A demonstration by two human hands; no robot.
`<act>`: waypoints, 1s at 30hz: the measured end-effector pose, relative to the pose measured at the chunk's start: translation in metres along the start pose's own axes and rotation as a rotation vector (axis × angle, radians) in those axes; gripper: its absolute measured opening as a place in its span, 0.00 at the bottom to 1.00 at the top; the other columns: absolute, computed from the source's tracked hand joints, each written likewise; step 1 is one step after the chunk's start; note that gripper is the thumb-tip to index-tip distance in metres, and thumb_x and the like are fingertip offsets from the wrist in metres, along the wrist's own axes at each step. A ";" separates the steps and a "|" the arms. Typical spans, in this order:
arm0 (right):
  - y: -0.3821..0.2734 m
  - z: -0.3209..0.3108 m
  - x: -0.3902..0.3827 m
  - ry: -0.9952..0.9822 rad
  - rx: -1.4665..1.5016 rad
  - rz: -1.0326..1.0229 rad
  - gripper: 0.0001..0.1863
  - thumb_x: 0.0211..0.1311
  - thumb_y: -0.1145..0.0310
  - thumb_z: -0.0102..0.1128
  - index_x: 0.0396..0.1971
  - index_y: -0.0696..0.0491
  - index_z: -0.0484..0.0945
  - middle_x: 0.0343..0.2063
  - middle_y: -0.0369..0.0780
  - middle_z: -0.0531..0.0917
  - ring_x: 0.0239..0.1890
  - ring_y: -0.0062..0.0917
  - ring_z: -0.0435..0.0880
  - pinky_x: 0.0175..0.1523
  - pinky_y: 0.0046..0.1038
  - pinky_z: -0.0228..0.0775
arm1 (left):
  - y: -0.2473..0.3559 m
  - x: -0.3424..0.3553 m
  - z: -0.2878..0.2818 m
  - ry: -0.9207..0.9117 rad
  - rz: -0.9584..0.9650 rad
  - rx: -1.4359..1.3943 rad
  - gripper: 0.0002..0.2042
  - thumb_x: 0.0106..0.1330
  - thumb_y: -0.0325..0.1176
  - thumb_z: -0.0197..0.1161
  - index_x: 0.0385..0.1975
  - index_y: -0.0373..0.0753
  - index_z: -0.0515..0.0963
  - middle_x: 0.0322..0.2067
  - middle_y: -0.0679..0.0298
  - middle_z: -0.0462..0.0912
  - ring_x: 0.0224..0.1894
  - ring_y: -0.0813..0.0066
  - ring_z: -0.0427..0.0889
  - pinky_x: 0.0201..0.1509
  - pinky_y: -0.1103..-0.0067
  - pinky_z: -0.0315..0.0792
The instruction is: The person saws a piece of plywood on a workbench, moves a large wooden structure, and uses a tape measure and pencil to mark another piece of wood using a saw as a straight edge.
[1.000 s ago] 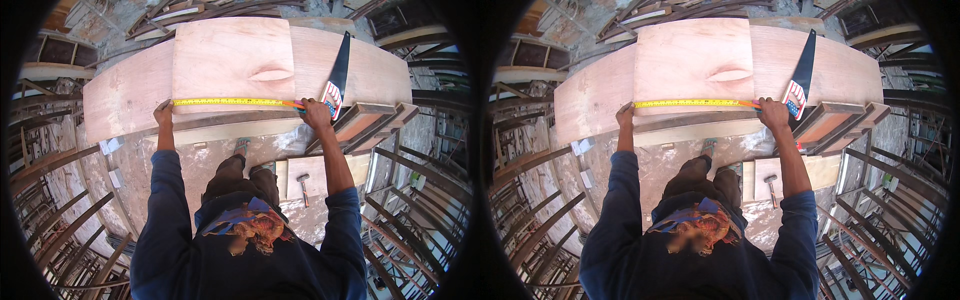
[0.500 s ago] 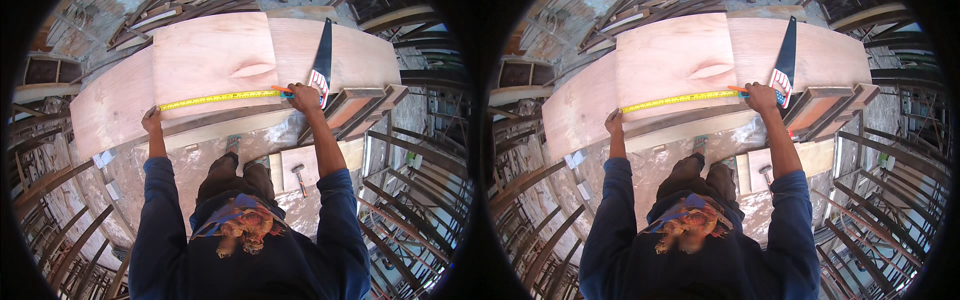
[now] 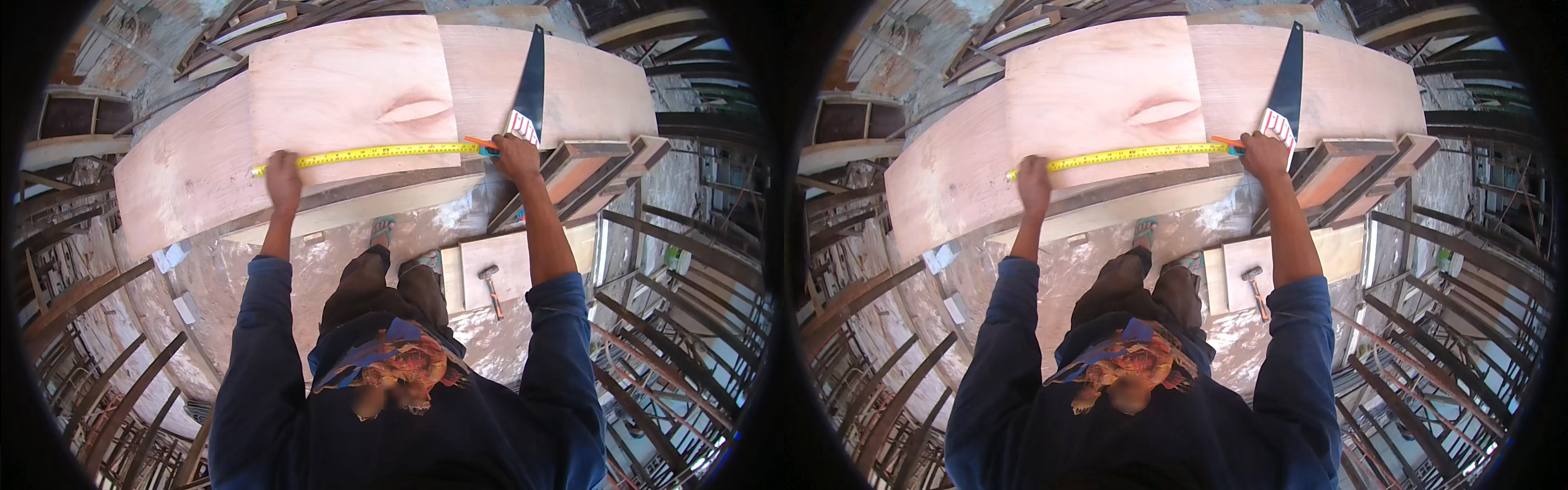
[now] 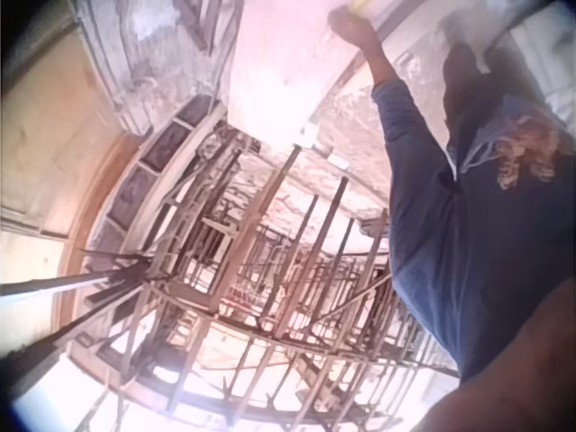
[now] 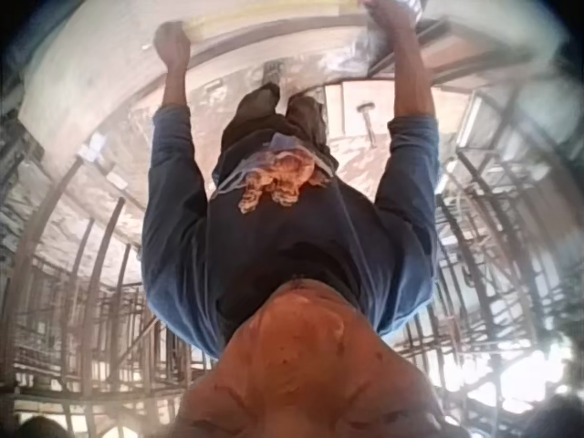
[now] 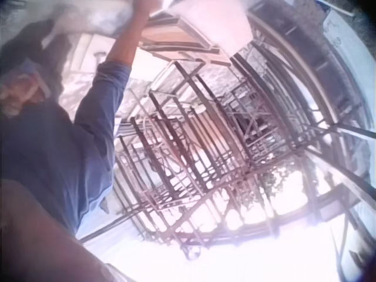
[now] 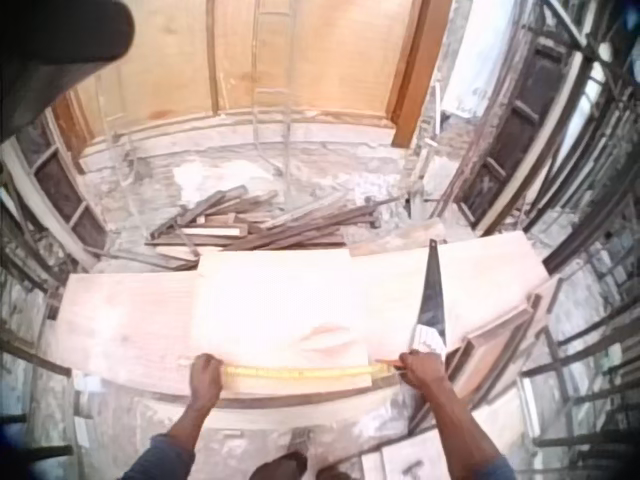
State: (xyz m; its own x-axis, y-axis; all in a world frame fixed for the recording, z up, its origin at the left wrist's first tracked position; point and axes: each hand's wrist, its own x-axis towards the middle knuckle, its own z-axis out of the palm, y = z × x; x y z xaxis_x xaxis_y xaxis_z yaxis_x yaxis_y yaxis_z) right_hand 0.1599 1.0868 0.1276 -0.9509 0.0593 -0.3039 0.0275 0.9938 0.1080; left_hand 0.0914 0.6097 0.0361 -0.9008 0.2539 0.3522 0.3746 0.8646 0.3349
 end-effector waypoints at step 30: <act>-0.057 -0.035 -0.003 0.086 0.036 -0.175 0.16 0.50 0.64 0.64 0.42 0.42 0.78 0.30 0.40 0.80 0.31 0.34 0.85 0.33 0.36 0.77 | 0.031 0.020 0.033 -0.205 0.009 -0.443 0.07 0.54 0.29 0.65 0.29 0.38 0.75 0.51 0.51 0.66 0.47 0.54 0.69 0.48 0.61 0.64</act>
State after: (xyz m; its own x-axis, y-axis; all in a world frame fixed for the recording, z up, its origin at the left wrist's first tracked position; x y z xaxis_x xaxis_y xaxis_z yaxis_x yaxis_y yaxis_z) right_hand 0.1504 1.0268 0.1550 -0.9649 -0.1219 -0.2328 -0.1315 0.9910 0.0260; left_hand 0.0777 0.6560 0.0251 -0.9052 0.3793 0.1919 0.3996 0.6055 0.6882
